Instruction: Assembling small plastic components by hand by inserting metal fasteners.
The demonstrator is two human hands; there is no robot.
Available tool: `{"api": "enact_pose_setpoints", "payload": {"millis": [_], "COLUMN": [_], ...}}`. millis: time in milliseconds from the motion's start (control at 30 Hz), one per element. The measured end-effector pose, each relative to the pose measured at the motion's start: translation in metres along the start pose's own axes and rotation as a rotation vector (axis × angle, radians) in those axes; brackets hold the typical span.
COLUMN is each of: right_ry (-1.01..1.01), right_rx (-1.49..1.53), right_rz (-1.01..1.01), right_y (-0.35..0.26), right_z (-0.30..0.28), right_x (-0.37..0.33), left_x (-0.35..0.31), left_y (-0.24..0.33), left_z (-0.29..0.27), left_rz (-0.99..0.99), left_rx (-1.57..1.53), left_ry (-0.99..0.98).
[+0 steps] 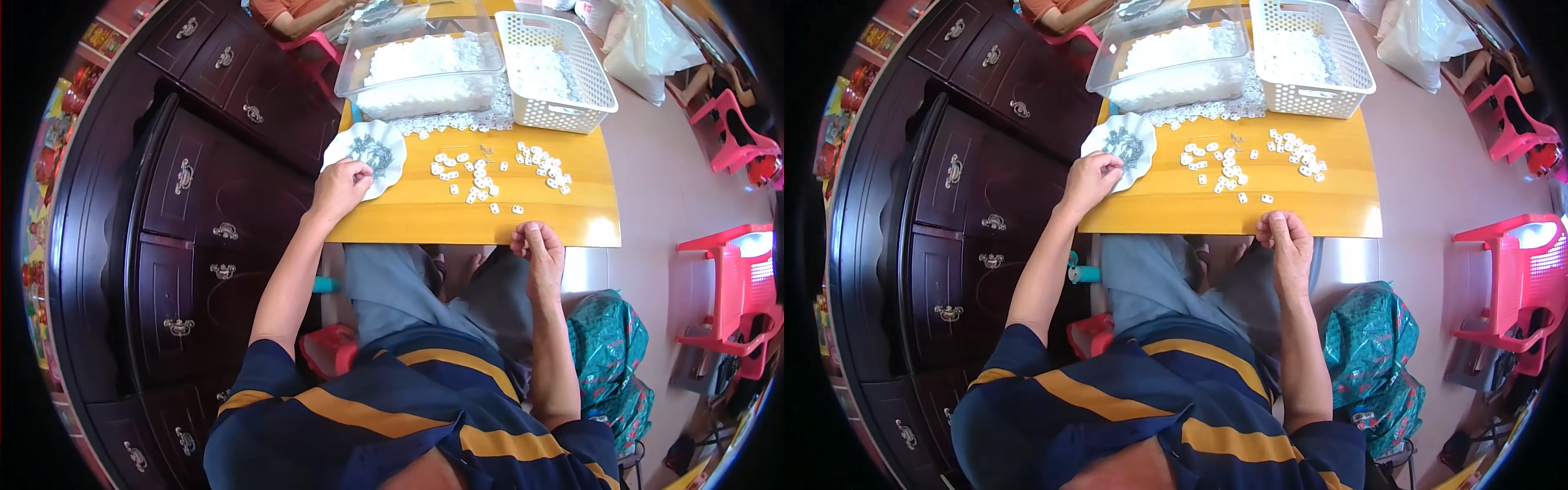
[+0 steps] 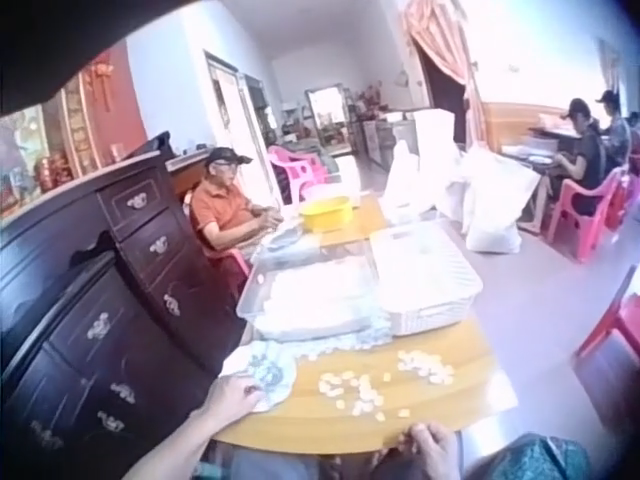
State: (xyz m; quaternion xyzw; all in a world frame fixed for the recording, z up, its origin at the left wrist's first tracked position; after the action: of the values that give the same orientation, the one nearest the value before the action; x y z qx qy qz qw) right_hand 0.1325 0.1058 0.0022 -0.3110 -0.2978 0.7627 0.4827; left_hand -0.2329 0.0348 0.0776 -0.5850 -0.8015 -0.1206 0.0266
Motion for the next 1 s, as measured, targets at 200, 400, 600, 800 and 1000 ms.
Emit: {"api": "enact_pose_setpoints", "payload": {"millis": [200,400,600,800,1000], "right_ry": [0.016,-0.021,-0.075,-0.071,-0.033], "right_rx": [-0.025,-0.097,-0.12,-0.142,-0.132], "right_rz": [-0.02,-0.056,-0.1,-0.117,-0.108], "right_y": [0.002,0.003,0.003,0.005,0.0], "right_z": [-0.001,0.001,0.003,-0.002,-0.006], "right_x": [-0.001,-0.001,-0.001,0.001,0.002], "left_x": [0.001,0.012,0.032,0.063,0.087], "left_y": [-0.002,0.008,0.092,0.155,0.169], "left_z": [0.015,0.021,0.01,0.044,0.072], "left_rz": [0.013,0.047,0.18,0.331,0.361], "left_rx": [-0.029,0.053,-0.085,-0.091,0.075], "left_ry": [0.046,0.077,0.104,0.039,-0.032]}}
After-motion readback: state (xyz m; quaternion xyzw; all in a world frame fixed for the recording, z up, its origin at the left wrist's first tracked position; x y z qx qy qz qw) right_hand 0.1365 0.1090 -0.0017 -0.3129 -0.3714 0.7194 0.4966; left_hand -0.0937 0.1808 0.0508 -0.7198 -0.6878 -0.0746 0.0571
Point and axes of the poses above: each hand's wrist, its own x-axis towards the middle knuckle, its own z-axis out of the palm, y = z × x, the point moved 2 cm from there along x, towards the middle knuckle, and after that the axes turned 14 degrees about x, right-handed, at the moved point
